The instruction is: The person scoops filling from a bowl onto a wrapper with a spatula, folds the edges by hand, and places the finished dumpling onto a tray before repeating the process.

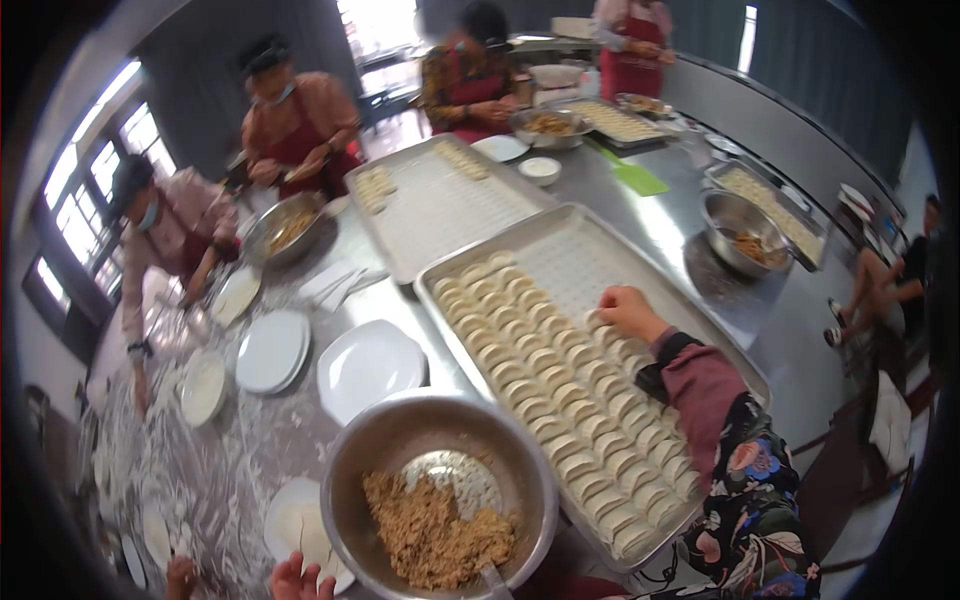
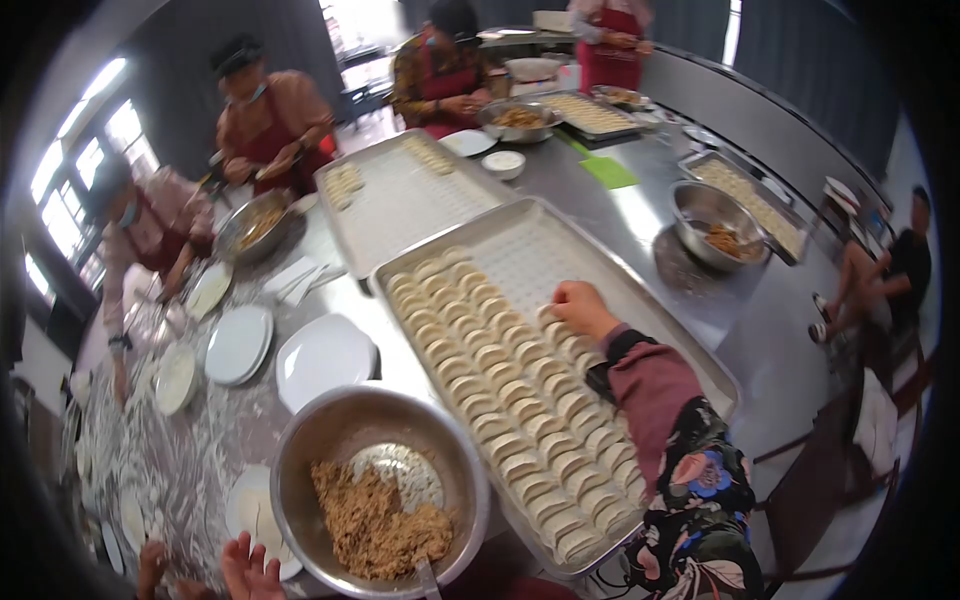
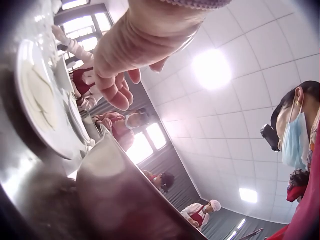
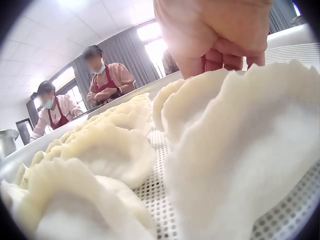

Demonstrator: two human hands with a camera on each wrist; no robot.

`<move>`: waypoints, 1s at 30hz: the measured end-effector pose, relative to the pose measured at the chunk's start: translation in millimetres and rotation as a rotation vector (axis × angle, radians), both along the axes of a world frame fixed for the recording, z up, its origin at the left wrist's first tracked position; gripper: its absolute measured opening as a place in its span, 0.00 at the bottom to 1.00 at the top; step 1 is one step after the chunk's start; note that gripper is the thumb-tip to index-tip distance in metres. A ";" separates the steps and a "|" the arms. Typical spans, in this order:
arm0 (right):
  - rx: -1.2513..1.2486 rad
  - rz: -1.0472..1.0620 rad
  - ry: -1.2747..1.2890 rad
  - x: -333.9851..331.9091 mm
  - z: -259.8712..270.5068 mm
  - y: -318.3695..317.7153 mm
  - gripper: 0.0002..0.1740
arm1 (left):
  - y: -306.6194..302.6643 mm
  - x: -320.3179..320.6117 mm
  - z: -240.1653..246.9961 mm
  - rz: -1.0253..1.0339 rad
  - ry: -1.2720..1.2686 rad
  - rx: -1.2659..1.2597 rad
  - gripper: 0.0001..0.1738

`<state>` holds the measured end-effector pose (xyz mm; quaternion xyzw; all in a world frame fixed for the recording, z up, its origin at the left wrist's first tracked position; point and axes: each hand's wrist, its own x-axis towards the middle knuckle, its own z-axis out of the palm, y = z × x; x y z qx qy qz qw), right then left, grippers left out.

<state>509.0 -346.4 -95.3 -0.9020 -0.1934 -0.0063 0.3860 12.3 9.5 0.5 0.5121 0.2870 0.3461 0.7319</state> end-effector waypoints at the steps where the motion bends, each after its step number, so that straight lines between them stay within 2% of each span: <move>1: -0.005 0.008 -0.002 4.9 -6.7 -2.6 0.09 | 5.3 -2.9 -6.2 0.017 0.032 -0.008 0.22; 2: -0.035 0.034 -0.057 3.5 -3.6 -2.5 0.09 | 15.0 -7.7 -20.0 0.017 0.006 -0.002 0.24; 3: 0.045 0.058 0.048 5.4 -4.3 -5.1 0.08 | 21.7 -15.7 -33.4 0.034 -0.019 0.008 0.26; 4: 0.111 0.066 0.100 -2.6 5.1 -1.5 0.08 | 16.6 -14.8 -32.4 0.030 -0.040 -0.036 0.24; 5: 0.069 0.045 0.174 5.7 -0.7 -6.1 0.07 | 12.5 -9.2 -23.7 0.037 -0.061 -0.073 0.22; 6: 0.164 0.020 0.228 -5.2 10.2 0.9 0.07 | 9.8 -6.8 -17.9 0.086 -0.074 -0.090 0.18; 7: 0.006 0.117 0.001 21.5 -12.7 -13.5 0.07 | 10.1 -7.5 -14.6 0.130 -0.088 -0.103 0.14; 9: 0.007 0.195 0.025 31.6 -12.9 -10.0 0.08 | 21.3 -24.8 -21.6 0.167 -0.062 -0.039 0.15; 11: -0.055 0.032 0.291 17.7 9.9 -7.3 0.15 | 38.3 -45.1 -27.4 0.234 -0.048 -0.010 0.14; 12: -0.053 0.051 0.298 26.9 -3.7 -13.6 0.15 | 47.7 -53.2 -30.0 0.278 -0.021 0.026 0.13; 13: 0.029 0.077 0.150 45.4 -17.9 -30.3 0.18 | 57.1 -59.8 -35.4 0.284 -0.021 0.030 0.13; 14: 0.111 0.092 -0.004 55.5 -25.3 -42.6 0.21 | 67.5 -64.0 -41.3 0.329 0.087 0.109 0.12; 16: 0.123 0.107 0.002 40.6 1.0 -39.9 0.22 | 86.0 -62.3 -50.9 0.364 0.240 0.215 0.11; 17: 0.128 0.127 0.016 22.1 21.3 -33.2 0.23 | 95.1 -57.7 -60.1 0.346 0.237 0.220 0.11; 18: 0.065 0.148 -0.041 -10.0 42.1 -19.0 0.22 | 105.2 -50.3 -71.5 0.279 0.346 0.382 0.12; 20: -0.261 0.203 -0.380 -119.1 99.7 26.2 0.23 | 121.5 -29.1 -83.0 0.152 0.496 0.648 0.16; 21: -0.225 0.346 -0.368 -149.9 104.1 36.2 0.26 | 124.5 -17.2 -77.1 0.132 0.485 0.658 0.16; 22: -0.279 0.465 -0.599 -181.0 98.4 39.0 0.28 | 125.5 -5.3 -69.1 0.029 0.619 0.805 0.17; 23: -0.311 0.551 -0.512 -222.5 116.2 53.2 0.28 | 123.5 4.9 -61.5 -0.078 0.754 0.953 0.19; 24: -0.310 0.624 -0.474 -256.8 127.7 64.2 0.27 | 116.2 13.1 -51.8 -0.100 0.850 0.964 0.18; 25: -0.306 0.686 -0.420 -281.6 129.4 65.8 0.29 | 117.7 17.0 -56.1 -0.121 0.845 0.976 0.18; 27: -0.345 0.748 -0.333 -322.3 128.2 64.6 0.30 | 121.2 19.0 -70.1 -0.037 0.800 1.162 0.14; 30: -0.276 0.727 -0.284 -355.8 114.2 68.5 0.29 | 116.1 18.3 -68.6 -0.024 0.831 1.279 0.13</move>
